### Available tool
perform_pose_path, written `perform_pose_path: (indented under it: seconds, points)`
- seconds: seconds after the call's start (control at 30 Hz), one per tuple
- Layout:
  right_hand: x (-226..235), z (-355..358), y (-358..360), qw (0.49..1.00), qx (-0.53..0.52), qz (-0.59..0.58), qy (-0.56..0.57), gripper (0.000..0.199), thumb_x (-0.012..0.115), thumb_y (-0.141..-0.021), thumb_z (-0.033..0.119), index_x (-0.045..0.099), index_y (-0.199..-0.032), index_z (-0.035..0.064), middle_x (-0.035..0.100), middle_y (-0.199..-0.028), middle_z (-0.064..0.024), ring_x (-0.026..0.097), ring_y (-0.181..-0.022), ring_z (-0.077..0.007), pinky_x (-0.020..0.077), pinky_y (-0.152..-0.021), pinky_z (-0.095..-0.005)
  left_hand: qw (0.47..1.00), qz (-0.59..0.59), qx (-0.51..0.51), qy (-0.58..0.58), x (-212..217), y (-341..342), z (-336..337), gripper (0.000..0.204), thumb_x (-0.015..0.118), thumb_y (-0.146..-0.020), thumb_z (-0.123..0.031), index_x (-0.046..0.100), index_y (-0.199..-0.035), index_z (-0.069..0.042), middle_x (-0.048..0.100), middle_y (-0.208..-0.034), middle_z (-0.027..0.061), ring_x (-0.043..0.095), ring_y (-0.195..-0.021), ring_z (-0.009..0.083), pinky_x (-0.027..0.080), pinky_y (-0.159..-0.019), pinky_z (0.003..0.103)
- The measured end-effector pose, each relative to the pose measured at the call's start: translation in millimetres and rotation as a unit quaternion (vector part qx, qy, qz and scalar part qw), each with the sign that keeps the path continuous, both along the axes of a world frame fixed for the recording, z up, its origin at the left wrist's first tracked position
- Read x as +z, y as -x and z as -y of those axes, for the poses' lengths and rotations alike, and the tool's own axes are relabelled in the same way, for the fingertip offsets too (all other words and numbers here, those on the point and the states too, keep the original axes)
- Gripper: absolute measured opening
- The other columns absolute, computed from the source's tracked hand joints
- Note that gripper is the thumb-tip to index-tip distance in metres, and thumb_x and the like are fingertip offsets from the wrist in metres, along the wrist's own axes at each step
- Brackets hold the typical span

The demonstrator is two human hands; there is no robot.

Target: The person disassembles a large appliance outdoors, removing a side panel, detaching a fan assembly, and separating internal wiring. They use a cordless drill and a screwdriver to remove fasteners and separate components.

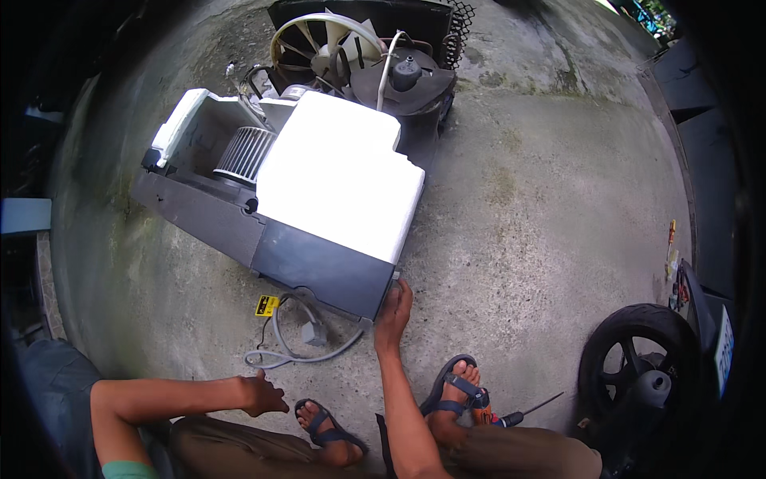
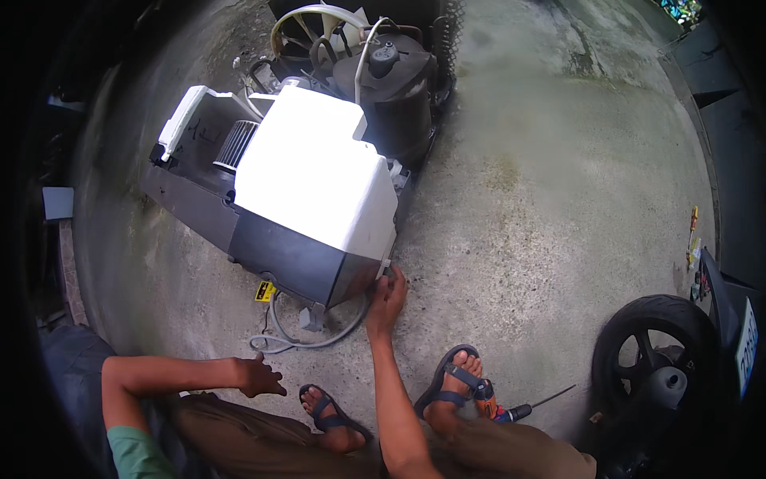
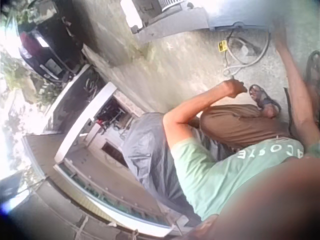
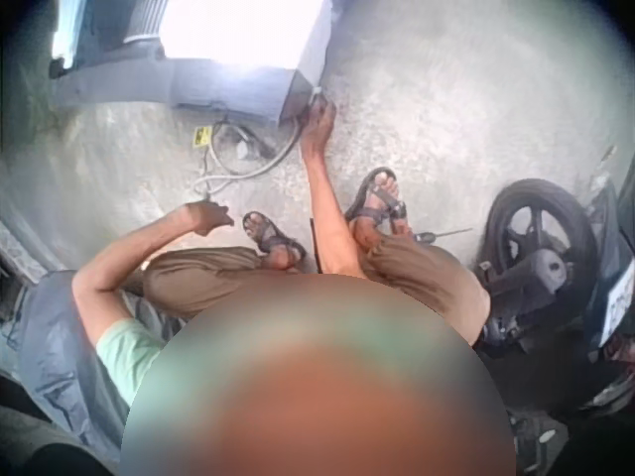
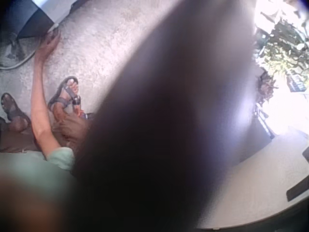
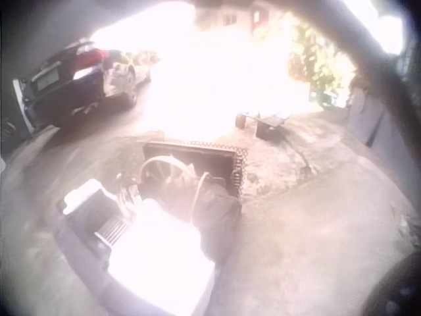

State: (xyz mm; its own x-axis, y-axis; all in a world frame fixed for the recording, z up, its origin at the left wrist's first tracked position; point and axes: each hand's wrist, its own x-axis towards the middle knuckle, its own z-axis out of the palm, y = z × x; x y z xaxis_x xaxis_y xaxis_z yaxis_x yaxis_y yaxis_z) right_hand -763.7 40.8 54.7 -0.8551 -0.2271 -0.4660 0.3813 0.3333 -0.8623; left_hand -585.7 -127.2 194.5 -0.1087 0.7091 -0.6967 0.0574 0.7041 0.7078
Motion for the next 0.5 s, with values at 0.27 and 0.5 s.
perform_pose_path:
  seconds: [0.27, 0.5]
  points:
    - [2, 14, -2, 0.991, -0.061, 0.061, 0.102, 0.054, 0.045, -0.107, 0.039, 0.049, -0.144, -0.0005, 0.049, -0.123, -0.0142, 0.050, -0.118, -0.0240, 0.0404, -0.103, -0.0375, 0.517, -0.448, 0.690, 0.237, -88, 77, -32, 0.059, 0.075, -0.076, -0.016, 0.051, -0.127, 0.000, 0.055, -0.118, 0.0233, 0.051, -0.114, 0.0457, 0.045, -0.095, 0.050]
    - [-16, -7, 9, 0.995, 0.044, -0.062, 0.064, 0.035, 0.053, -0.099, 0.006, 0.062, -0.133, -0.0005, 0.054, -0.117, -0.0134, 0.058, -0.108, -0.0221, 0.0457, -0.095, -0.0325, 0.443, -0.391, 0.771, 0.236, -143, 89, -38, 0.044, 0.068, -0.089, -0.021, 0.055, -0.125, 0.001, 0.067, -0.106, 0.0270, 0.062, -0.102, 0.0475, 0.050, -0.085, 0.053]
